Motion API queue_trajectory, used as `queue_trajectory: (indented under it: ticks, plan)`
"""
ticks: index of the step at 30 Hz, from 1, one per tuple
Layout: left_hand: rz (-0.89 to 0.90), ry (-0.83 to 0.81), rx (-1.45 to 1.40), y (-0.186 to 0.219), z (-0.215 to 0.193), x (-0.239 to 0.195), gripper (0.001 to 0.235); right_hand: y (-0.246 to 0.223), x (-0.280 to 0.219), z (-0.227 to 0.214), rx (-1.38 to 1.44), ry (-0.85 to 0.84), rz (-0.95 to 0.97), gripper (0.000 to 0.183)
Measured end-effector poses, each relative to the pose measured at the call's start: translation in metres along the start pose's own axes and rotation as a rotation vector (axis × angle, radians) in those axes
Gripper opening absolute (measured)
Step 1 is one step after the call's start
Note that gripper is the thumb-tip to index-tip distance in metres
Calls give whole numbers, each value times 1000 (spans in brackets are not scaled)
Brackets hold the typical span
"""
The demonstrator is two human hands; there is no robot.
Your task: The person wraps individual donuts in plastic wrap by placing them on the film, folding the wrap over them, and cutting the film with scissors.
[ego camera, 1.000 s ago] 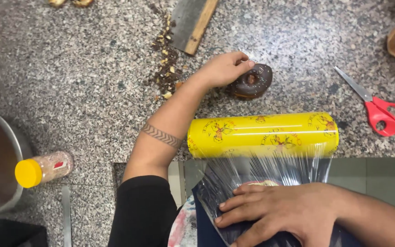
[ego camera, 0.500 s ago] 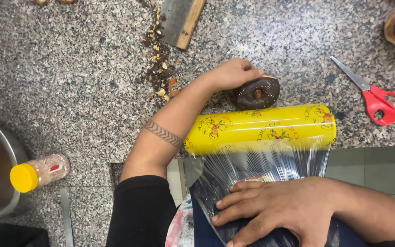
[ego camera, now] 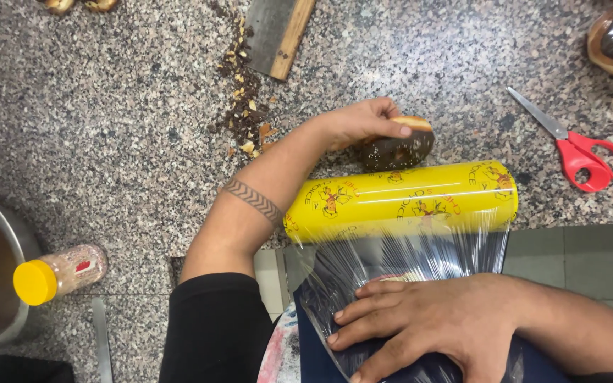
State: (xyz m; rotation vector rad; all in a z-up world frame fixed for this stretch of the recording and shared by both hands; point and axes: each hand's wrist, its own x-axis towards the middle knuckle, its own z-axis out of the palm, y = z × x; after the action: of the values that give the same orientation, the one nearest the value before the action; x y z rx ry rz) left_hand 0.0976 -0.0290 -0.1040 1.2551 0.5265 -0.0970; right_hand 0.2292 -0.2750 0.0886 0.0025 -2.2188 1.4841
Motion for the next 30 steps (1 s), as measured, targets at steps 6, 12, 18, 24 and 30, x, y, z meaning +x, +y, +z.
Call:
queue_trajectory:
  ticks: [6, 12, 18, 24, 30]
  plan:
    - [-256, 172, -289, 45, -5, -30, 44, -4, 4, -3, -17, 4, 5, 82]
    - [201, 186, -819, 48, -29, -54, 37, 1, -2, 0, -61, 1, -3, 73]
    - [155, 157, -673, 60, 8, -88, 41, 3, 1, -2, -37, -33, -19, 75]
    - [209, 137, -268, 93, 77, -134, 49, -5, 5, -6, -51, -58, -7, 79]
    - [100, 48, 688, 126, 165, -190, 65, -39, 15, -15, 75, -114, 62, 78]
